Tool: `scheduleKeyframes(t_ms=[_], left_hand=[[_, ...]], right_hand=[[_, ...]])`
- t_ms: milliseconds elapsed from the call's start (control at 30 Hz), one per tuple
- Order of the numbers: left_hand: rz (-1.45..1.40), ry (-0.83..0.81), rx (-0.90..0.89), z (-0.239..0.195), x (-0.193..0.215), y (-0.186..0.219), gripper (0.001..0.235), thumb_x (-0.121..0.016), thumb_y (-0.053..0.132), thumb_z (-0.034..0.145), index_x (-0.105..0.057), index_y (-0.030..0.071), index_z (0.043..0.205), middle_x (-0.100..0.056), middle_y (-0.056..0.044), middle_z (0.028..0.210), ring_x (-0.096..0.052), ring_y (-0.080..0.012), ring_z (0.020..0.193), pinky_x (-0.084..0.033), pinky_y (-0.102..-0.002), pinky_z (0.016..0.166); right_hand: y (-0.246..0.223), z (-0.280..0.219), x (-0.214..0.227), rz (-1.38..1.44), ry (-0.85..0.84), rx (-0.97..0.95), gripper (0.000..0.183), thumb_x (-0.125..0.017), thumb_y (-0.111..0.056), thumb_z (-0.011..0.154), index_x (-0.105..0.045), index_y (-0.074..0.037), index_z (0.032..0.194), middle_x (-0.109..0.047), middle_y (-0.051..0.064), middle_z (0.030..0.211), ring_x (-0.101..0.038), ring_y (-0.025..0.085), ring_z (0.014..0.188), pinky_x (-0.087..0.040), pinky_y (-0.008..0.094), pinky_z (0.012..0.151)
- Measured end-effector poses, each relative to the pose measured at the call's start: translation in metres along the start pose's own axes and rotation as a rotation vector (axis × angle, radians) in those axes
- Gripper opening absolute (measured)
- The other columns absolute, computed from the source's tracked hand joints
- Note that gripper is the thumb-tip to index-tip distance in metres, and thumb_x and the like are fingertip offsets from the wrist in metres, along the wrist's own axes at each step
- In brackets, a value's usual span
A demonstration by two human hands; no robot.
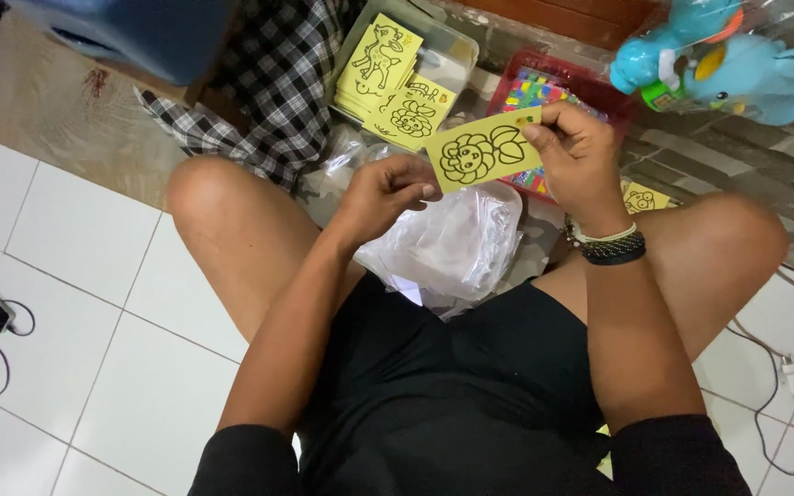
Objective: The person sits on the floor and packs small yellow cards with cartoon drawings into clear plastic bags. They pick up a card, place it inside a bag, and then set the filled bag aside on the floor. The process is repeated with different cards featuring various characters.
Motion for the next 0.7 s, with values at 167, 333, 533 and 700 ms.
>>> scheduleKeyframes(t_ms=[167, 333, 533, 700], left_hand=[[0.016, -0.03, 0.007, -0.006, -0.002, 0.013, 0.027, -0.069, 0.002, 0.095, -0.069, 0.002, 0.122, -0.076, -0.025, 0.109, -0.076, -0.0308, 0.101, -0.064, -0.043, 0.086], [-0.044, -0.021, -0.012, -0.002, -0.002, 0.001, 0.023, -0.069, 0.003, 0.096, -0.068, 0.0, 0.119, -0.076, -0.024, 0.106, -0.077, -0.0283, 0.096, -0.065, -0.038, 0.081], [-0.055, -0.014, -0.027, -0.001, -0.004, 0.001, 0.022, -0.068, 0.002, 0.097, -0.069, 0.0, 0.119, -0.076, -0.024, 0.104, -0.077, -0.0293, 0.095, -0.065, -0.038, 0.08], [-0.059, 0.024, -0.011, -0.001, -0.004, -0.001, 0.02, -0.07, 0.003, 0.096, -0.069, -0.002, 0.114, -0.076, -0.025, 0.099, -0.077, -0.0274, 0.091, -0.066, -0.039, 0.078]], right_hand=[[0.002, 0.001, -0.007, -0.044, 0.016, 0.018, 0.016, -0.064, 0.001, 0.111, -0.065, 0.005, 0.096, -0.048, 0.007, 0.076, -0.042, 0.014, 0.077, -0.038, 0.031, 0.073], [0.005, 0.001, -0.016, -0.054, 0.028, 0.052, 0.012, -0.061, 0.003, 0.111, -0.068, 0.006, 0.101, -0.053, 0.01, 0.082, -0.049, 0.018, 0.083, -0.043, 0.034, 0.081], [0.007, 0.001, -0.018, -0.048, 0.106, 0.054, 0.014, -0.056, 0.004, 0.112, -0.067, 0.007, 0.105, -0.054, 0.01, 0.088, -0.049, 0.017, 0.088, -0.043, 0.034, 0.086], [0.005, 0.002, -0.026, -0.048, 0.031, 0.09, 0.012, -0.06, 0.003, 0.11, -0.07, 0.008, 0.106, -0.058, 0.015, 0.087, -0.052, 0.019, 0.084, -0.045, 0.034, 0.081]])
Point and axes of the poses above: each hand's wrist, its own z-axis towards the middle knuckle, its own x-axis out of the back of the hand, y = z × x, the point moved 2 cm from there along z, towards the middle knuckle
